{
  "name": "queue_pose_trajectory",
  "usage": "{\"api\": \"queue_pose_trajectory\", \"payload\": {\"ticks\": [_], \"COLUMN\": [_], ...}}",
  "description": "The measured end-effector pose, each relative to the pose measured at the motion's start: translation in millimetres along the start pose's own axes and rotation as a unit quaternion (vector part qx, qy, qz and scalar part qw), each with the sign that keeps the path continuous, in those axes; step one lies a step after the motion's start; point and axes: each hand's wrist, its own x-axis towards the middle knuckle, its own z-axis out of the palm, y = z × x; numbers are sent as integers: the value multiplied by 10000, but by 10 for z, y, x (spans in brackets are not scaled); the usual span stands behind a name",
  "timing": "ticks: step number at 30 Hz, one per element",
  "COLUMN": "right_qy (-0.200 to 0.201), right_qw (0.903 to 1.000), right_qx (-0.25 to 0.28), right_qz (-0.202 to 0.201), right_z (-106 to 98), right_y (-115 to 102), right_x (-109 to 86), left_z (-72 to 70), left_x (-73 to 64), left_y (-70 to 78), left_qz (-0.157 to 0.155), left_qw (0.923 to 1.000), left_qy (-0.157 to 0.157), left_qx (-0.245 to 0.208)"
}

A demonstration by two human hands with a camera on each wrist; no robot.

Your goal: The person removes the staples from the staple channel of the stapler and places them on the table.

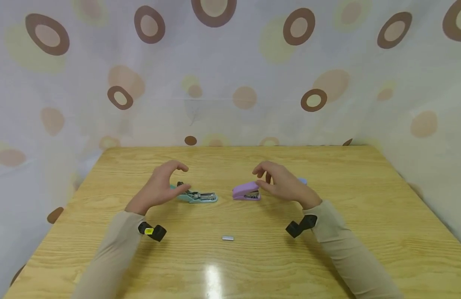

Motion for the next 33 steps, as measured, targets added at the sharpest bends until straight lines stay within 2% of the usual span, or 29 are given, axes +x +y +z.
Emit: {"api": "queue_pose_trajectory", "payload": {"ticks": [3,10,18,28,33], "right_qy": [-64,-113,-227,-297,-348], "right_qw": [9999,9997,9993,9992,9993], "right_qx": [58,-17,31,124,122], "right_qz": [106,203,279,227,98], "right_z": [-19,-19,-28,35,69], "right_y": [4,60,94,162,238], "right_x": [1,-9,-29,-21,-10], "left_z": [21,98,225,413,502], "left_x": [84,204,320,477,528], "left_y": [51,160,273,397,416], "left_qz": [135,50,385,506,424], "left_qw": [9999,9992,9984,9949,9918], "left_qy": [-16,-280,-340,-738,-996], "left_qx": [-10,-288,-224,-469,-686]}}
